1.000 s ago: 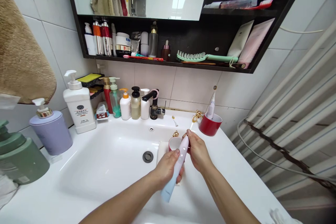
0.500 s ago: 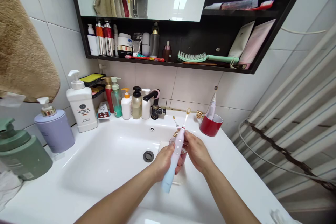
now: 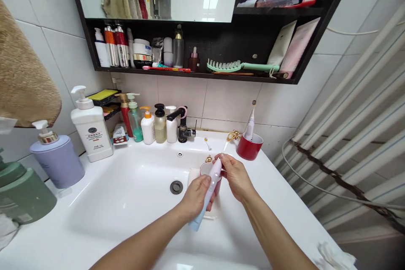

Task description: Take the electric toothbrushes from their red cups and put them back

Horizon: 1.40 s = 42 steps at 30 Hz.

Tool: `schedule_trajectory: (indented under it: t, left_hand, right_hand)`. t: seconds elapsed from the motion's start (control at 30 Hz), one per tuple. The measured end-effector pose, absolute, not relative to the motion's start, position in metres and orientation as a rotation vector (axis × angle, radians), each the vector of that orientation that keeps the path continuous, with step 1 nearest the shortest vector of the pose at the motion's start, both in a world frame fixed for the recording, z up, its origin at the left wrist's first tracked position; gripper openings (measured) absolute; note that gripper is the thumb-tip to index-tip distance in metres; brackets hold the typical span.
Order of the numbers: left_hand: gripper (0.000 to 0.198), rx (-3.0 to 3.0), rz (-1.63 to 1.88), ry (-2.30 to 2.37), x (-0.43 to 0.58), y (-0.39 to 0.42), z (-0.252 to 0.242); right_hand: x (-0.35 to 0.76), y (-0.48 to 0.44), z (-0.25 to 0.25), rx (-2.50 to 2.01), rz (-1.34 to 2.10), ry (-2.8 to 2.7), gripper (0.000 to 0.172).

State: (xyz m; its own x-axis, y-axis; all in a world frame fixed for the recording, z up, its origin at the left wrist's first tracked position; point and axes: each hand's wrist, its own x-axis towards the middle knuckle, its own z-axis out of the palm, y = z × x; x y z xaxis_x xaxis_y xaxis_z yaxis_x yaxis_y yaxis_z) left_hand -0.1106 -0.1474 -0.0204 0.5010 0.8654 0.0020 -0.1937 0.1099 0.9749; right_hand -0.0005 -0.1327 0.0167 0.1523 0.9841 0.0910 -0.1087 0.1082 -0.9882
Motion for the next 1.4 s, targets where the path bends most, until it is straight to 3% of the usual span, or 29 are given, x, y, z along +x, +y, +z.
schedule_trajectory:
  t: [0.2, 0.73, 0.93, 1.23, 1.4]
  left_hand:
    - [0.047, 0.997, 0.642, 0.609, -0.113, -0.152, -0.011]
    - [0.035, 1.105, 0.776, 0.574, -0.110, -0.148, -0.024]
    - [0.038, 1.179, 0.944, 0.637, -0.106, -0.138, -0.013]
    - [0.027, 1.857, 1.104, 1.120, -0.107, -0.120, -0.020]
    - [0.017, 2.292, 0.813, 1.260, -0.102, -0.119, -0.037]
  right_hand:
    - [-0.001, -0.133, 0.016, -1.068, 1.206, -1.018, 0.027]
    - [0.005, -0.132, 0.015, -1.072, 1.139, -0.896, 0.021]
    - [-0.002, -0.139, 0.019, -1.040, 1.151, -1.246, 0.021]
    - [0.016, -0.107, 0.014, -1.119, 0.701, -1.182, 0.031]
    - [0.019, -0.091, -0.013, -1.249, 0.641, -1.391, 0.027]
